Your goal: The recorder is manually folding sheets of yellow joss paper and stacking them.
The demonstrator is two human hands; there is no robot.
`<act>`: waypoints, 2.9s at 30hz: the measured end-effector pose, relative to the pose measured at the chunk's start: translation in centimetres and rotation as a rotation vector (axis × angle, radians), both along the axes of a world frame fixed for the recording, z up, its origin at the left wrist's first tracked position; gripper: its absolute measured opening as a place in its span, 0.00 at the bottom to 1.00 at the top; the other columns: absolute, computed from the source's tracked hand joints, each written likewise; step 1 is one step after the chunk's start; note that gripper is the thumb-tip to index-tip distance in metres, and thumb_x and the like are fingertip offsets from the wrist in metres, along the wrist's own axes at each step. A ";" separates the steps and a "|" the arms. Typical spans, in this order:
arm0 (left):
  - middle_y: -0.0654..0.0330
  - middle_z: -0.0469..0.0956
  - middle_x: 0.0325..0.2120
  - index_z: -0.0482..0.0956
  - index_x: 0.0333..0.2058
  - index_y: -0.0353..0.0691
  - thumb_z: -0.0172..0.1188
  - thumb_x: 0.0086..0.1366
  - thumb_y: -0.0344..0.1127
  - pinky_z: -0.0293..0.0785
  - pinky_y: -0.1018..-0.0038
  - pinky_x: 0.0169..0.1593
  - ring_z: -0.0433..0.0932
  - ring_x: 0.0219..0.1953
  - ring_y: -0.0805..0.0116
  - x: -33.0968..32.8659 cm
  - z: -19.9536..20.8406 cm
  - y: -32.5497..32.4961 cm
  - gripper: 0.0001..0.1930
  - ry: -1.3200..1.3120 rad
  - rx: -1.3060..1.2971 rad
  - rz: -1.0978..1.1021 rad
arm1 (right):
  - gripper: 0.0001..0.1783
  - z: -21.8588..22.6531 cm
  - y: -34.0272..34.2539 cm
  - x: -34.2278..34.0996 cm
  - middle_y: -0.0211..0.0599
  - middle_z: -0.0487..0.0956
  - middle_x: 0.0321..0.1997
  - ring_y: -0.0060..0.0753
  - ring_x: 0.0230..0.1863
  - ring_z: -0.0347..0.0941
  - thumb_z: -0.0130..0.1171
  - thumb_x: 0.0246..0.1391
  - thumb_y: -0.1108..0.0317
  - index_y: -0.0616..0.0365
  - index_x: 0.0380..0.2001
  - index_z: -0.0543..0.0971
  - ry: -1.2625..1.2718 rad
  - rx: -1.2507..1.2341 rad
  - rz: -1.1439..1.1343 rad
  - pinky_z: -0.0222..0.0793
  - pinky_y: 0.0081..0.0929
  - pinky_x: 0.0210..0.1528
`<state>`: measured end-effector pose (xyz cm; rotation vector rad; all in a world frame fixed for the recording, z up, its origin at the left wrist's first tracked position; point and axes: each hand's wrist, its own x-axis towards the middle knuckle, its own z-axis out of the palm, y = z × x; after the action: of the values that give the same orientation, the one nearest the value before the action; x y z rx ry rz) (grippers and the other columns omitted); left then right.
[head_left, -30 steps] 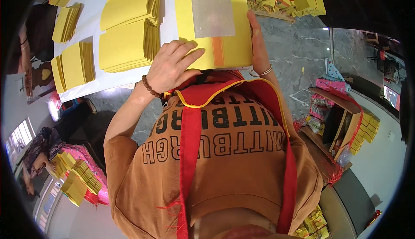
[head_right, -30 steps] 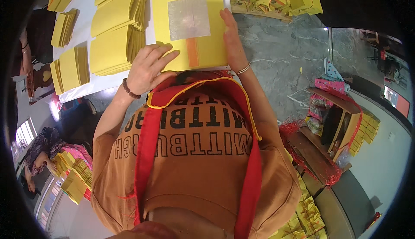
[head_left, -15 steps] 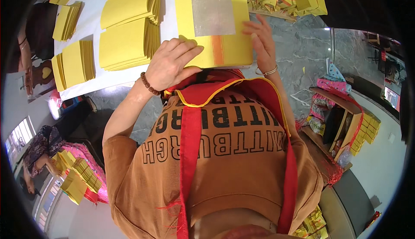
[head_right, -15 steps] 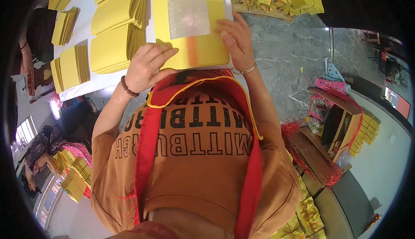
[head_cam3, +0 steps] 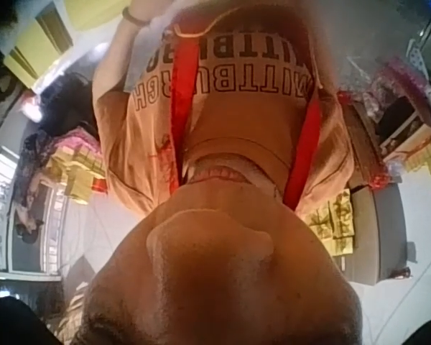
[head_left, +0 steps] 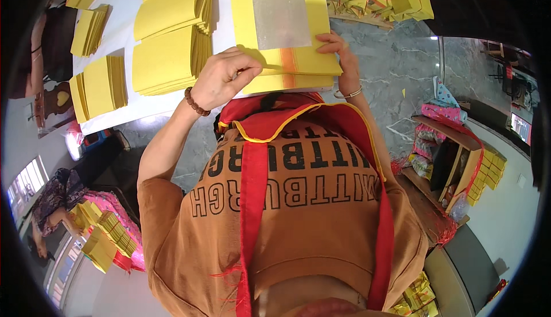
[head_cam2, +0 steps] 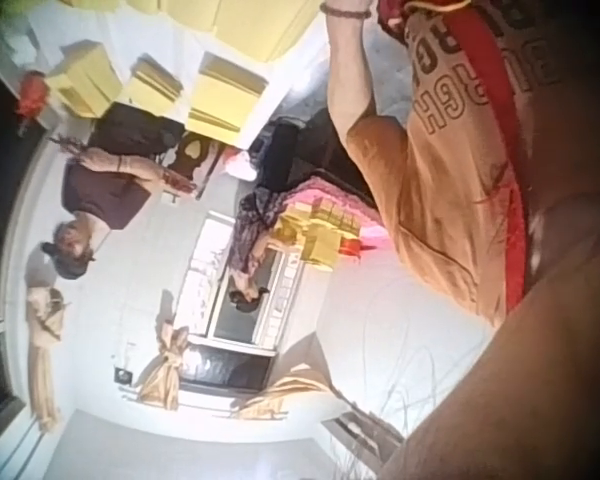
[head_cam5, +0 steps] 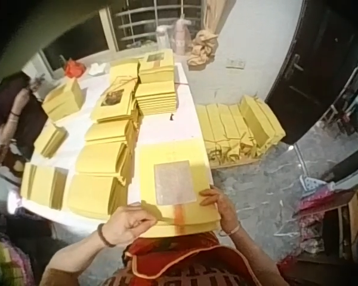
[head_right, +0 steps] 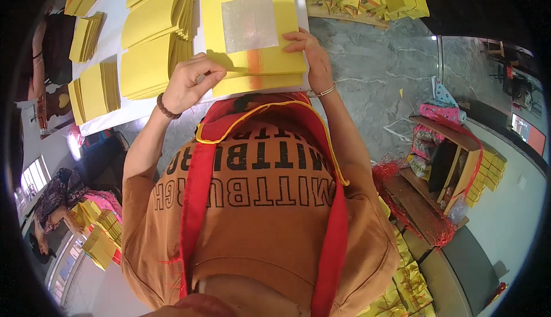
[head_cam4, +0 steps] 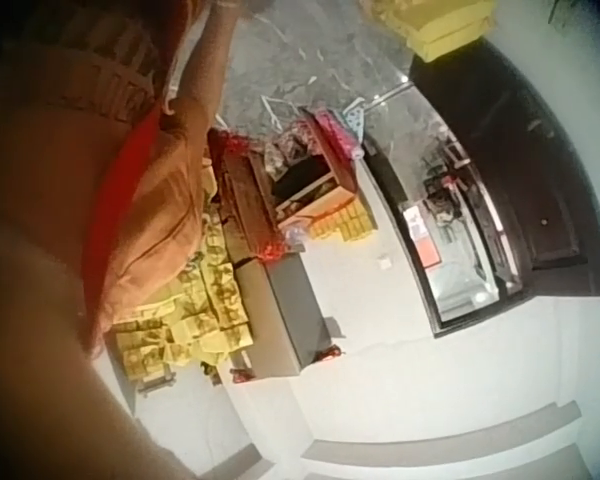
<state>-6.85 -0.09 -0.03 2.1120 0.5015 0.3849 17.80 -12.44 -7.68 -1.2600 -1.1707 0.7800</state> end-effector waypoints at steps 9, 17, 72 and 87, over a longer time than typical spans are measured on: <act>0.70 0.71 0.18 0.78 0.29 0.33 0.57 0.59 0.33 0.64 0.83 0.27 0.65 0.23 0.85 0.0 -1.4 0.7 0.08 0.055 -0.424 0.201 | 0.27 -0.9 0.1 0.2 0.43 0.73 0.51 0.44 0.63 0.56 0.34 0.62 0.51 0.63 0.35 0.77 0.039 0.031 0.006 0.47 0.37 0.64; 0.71 0.71 0.18 0.78 0.27 0.33 0.57 0.58 0.32 0.63 0.83 0.28 0.65 0.23 0.84 0.1 -1.6 1.2 0.07 0.072 -0.526 0.219 | 0.17 0.1 -0.2 0.4 0.34 0.72 0.53 0.42 0.63 0.56 0.56 0.44 0.64 0.58 0.39 0.75 -0.047 0.008 0.074 0.48 0.38 0.64; 0.58 0.71 0.29 0.75 0.38 0.39 0.63 0.52 0.42 0.71 0.69 0.33 0.72 0.32 0.61 3.0 -0.7 -2.1 0.18 0.058 0.635 -0.078 | 0.32 -4.1 -0.8 0.5 0.34 0.63 0.58 0.31 0.58 0.61 0.58 0.45 0.73 0.51 0.57 0.64 0.228 -0.098 -0.012 0.60 0.32 0.56; 0.56 0.73 0.42 0.74 0.48 0.41 0.60 0.50 0.61 0.60 0.63 0.51 0.68 0.47 0.58 1.1 1.1 -0.1 0.34 0.043 0.452 -0.176 | 0.18 0.4 2.3 2.0 0.36 0.76 0.49 0.48 0.62 0.59 0.63 0.41 0.71 0.54 0.40 0.78 -0.384 0.151 0.190 0.52 0.40 0.64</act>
<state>-5.73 -0.14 1.11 2.5830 0.2643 0.3776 19.79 -10.15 -7.25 -1.2147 -1.6477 0.5865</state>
